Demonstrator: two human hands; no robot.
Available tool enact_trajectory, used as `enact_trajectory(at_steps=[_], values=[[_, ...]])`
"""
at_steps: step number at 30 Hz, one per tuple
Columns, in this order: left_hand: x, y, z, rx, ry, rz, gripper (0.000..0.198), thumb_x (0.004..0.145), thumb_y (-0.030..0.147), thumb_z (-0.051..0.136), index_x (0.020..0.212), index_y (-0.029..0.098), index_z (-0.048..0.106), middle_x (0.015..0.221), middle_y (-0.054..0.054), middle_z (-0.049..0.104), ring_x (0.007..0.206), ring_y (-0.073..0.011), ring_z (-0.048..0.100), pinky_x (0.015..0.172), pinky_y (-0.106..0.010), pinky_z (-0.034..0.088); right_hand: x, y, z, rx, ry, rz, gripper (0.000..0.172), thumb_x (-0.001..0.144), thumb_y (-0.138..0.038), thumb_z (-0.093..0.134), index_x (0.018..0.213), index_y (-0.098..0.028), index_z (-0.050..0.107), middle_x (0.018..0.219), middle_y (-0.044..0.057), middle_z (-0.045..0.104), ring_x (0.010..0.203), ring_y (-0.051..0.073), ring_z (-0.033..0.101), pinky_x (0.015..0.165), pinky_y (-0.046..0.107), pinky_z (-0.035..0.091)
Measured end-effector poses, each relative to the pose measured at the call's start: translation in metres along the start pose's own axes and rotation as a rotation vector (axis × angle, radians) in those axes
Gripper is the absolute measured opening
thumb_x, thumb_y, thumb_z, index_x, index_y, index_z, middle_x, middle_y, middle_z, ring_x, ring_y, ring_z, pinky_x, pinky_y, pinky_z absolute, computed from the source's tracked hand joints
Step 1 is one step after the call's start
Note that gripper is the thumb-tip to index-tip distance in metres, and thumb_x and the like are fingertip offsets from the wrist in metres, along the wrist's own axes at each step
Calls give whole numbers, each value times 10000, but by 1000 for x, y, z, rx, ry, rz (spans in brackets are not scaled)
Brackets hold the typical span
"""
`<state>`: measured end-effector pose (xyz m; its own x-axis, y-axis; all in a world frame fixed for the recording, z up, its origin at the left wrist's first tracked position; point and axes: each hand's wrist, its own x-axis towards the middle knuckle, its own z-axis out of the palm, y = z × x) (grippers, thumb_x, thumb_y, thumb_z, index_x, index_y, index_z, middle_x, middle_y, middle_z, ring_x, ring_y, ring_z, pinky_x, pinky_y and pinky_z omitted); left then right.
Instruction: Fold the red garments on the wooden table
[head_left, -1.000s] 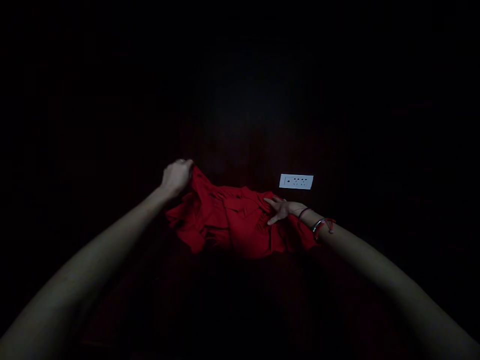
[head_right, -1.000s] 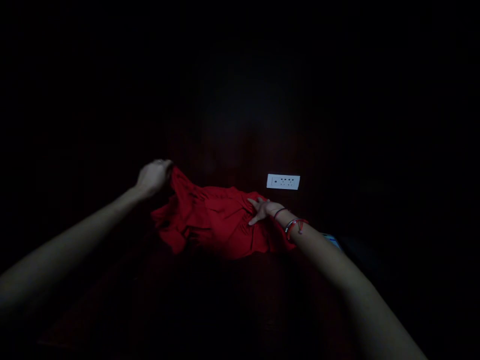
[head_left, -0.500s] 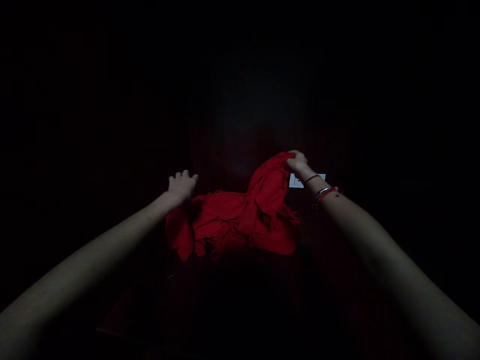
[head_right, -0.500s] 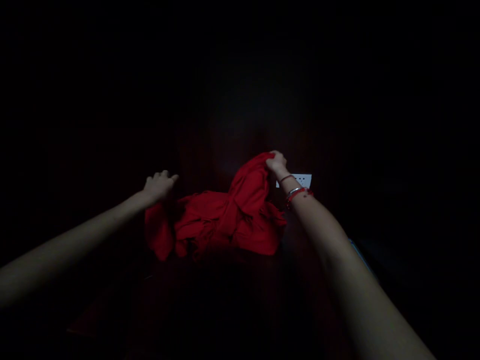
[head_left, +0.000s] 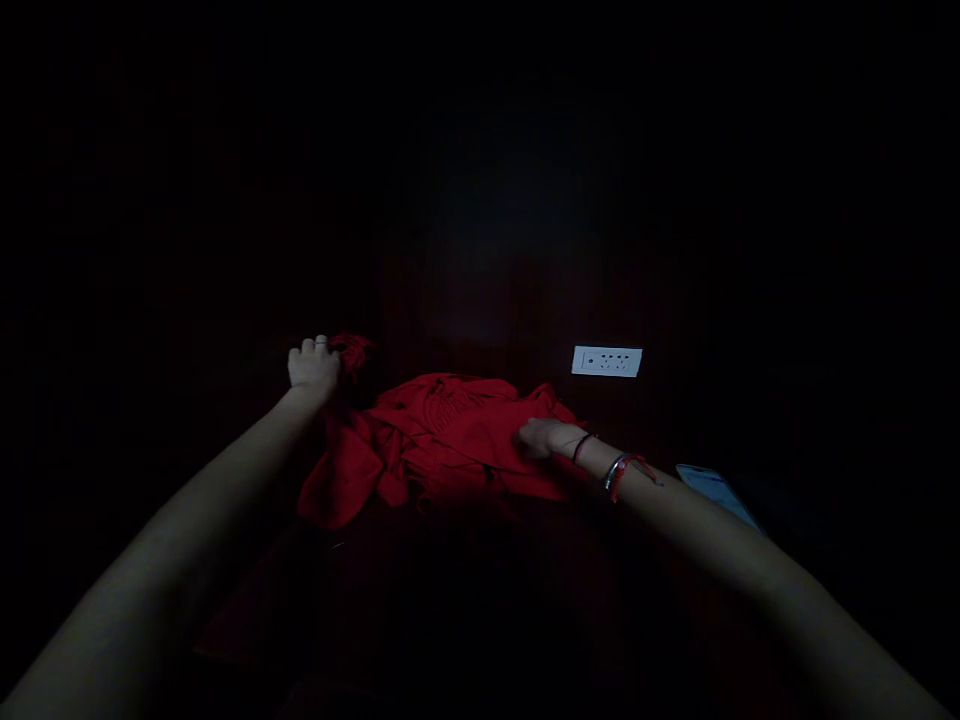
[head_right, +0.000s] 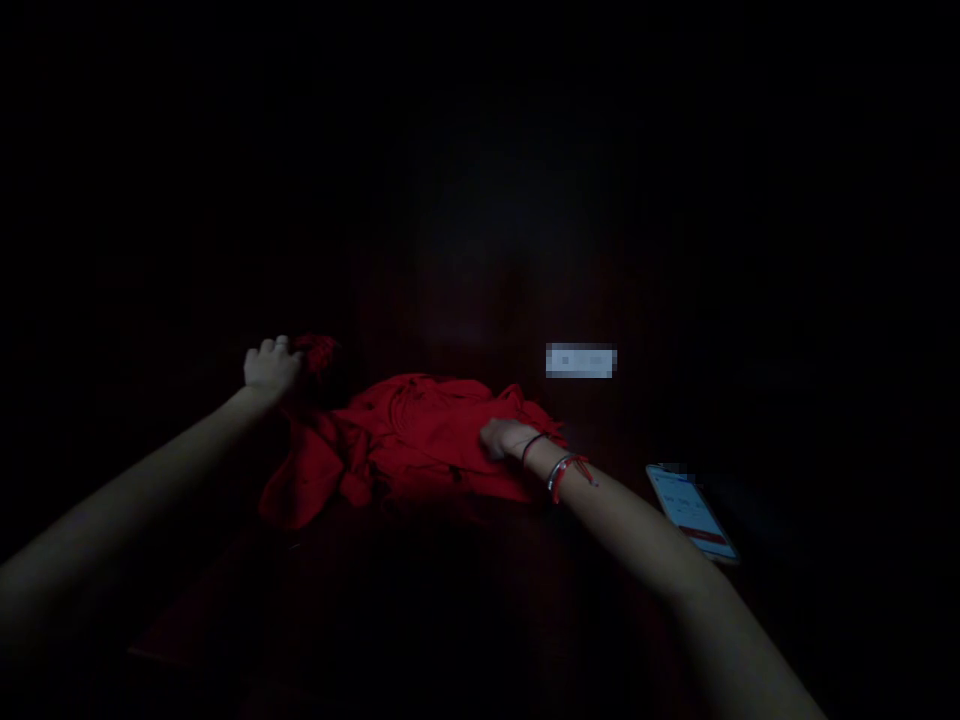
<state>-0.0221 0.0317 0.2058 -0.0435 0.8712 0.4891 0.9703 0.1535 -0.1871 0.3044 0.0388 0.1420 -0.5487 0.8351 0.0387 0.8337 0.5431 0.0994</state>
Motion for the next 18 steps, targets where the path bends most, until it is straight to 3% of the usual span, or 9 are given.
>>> enact_trajectory(at_steps=[2,3,6,7,9,12,14,16,18], values=[[-9,19,-3,3,1,2,278,779,80,360,993,98,537,1197,-176,409,1123,-372,328,823,-500,333,3,-21,6,-24,43,-76,254,754,-232,505,978,-171,606,873,107,624,763,212,580,663,328,459],[-19,35,0,-6,-10,74,305,780,65,344,1011,115,538,1226,-167,397,1140,-342,328,846,-465,336,6,-30,9,-50,85,-128,305,778,-255,473,1059,-181,565,987,124,593,870,232,559,725,355,448],[-60,85,19,-41,-117,281,282,797,96,346,947,159,577,1055,-120,538,1000,-236,484,809,-354,388,17,-49,21,-161,211,-196,551,759,-332,513,1279,-260,347,1300,134,363,1147,319,365,864,484,352],[-72,96,27,-52,-197,345,257,799,130,370,950,153,576,1003,-127,559,945,-236,516,765,-349,407,22,-50,25,-195,216,-174,599,761,-320,516,1311,-294,282,1348,126,292,1173,333,329,868,506,338],[-92,107,45,-48,-259,397,224,782,182,433,951,155,576,978,-131,573,911,-241,534,750,-356,411,29,-42,31,-228,181,-97,567,817,-229,423,1335,-325,212,1355,131,272,1128,307,396,826,466,382],[-100,100,64,-8,-220,455,245,788,137,397,958,164,572,990,-130,583,958,-234,516,839,-381,363,35,-12,21,-223,158,37,497,852,-100,241,1322,-259,269,1236,166,402,953,231,534,715,341,444],[-90,88,63,-10,-159,454,271,800,126,351,945,160,578,960,-124,597,948,-226,520,846,-371,357,36,13,1,-217,202,130,448,854,-101,233,1272,-212,352,1185,173,431,923,228,548,691,315,448],[-65,73,48,-81,-76,366,267,806,182,352,931,147,586,945,-124,599,910,-226,536,804,-347,387,37,37,-25,-192,279,243,403,856,-117,260,1223,-192,408,1170,171,431,933,233,546,712,312,442],[-26,56,20,-237,41,224,277,798,239,367,919,136,594,931,-122,603,858,-220,558,756,-321,414,39,59,-48,-135,347,353,381,852,-131,304,1211,-182,421,1164,172,431,949,241,542,748,323,432]])
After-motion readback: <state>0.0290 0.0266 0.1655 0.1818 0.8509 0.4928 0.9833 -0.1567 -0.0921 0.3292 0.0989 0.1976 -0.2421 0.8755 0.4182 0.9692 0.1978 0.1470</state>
